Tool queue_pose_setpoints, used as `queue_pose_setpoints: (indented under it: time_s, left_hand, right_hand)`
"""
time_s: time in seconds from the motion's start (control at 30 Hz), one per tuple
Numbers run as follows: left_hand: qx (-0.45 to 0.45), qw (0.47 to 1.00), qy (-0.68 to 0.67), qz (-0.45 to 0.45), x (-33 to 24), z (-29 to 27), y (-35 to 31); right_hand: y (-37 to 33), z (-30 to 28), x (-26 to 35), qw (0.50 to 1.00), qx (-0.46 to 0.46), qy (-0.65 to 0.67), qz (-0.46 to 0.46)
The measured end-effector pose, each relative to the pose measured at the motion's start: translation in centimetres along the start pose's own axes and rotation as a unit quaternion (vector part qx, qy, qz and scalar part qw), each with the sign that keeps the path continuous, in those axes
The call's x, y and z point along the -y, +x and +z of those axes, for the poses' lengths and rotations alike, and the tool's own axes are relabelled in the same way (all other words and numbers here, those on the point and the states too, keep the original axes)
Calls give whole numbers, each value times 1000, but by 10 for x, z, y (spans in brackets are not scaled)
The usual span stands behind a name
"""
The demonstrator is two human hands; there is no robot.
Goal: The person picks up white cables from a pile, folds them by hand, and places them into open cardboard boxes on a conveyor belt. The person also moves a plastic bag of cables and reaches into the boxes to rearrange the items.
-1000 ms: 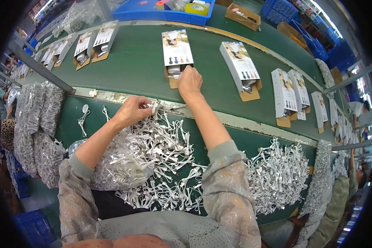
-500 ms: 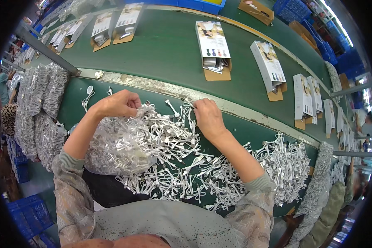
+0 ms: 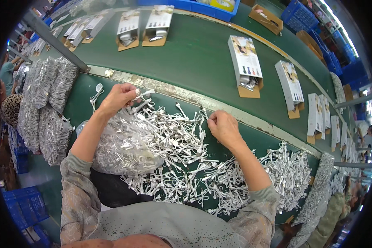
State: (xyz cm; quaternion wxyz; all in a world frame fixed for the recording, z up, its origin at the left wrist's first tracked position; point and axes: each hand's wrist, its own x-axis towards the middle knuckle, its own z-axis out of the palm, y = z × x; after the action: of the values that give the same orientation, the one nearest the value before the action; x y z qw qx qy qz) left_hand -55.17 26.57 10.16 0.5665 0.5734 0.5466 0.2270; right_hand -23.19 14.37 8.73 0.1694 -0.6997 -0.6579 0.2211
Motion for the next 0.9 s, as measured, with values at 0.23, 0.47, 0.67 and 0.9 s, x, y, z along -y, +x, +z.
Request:
queue_pose_setpoints:
  time_s: [0.23, 0.47, 0.67, 0.9]
  left_hand:
    - [32, 997, -69, 4, 10, -2, 3]
    - [-18, 998, -64, 22, 6, 6, 3]
    - [-111, 987, -6, 117, -14, 0, 43]
    - [-217, 946, 169, 168, -37, 25, 131]
  right_hand:
    - [-11, -2, 4, 998, 26, -65, 8]
    - [56, -16, 21, 901, 68, 408, 129]
    - [166, 20, 31, 815, -35, 568, 112]
    - [267, 40, 28, 775, -192, 562, 216]
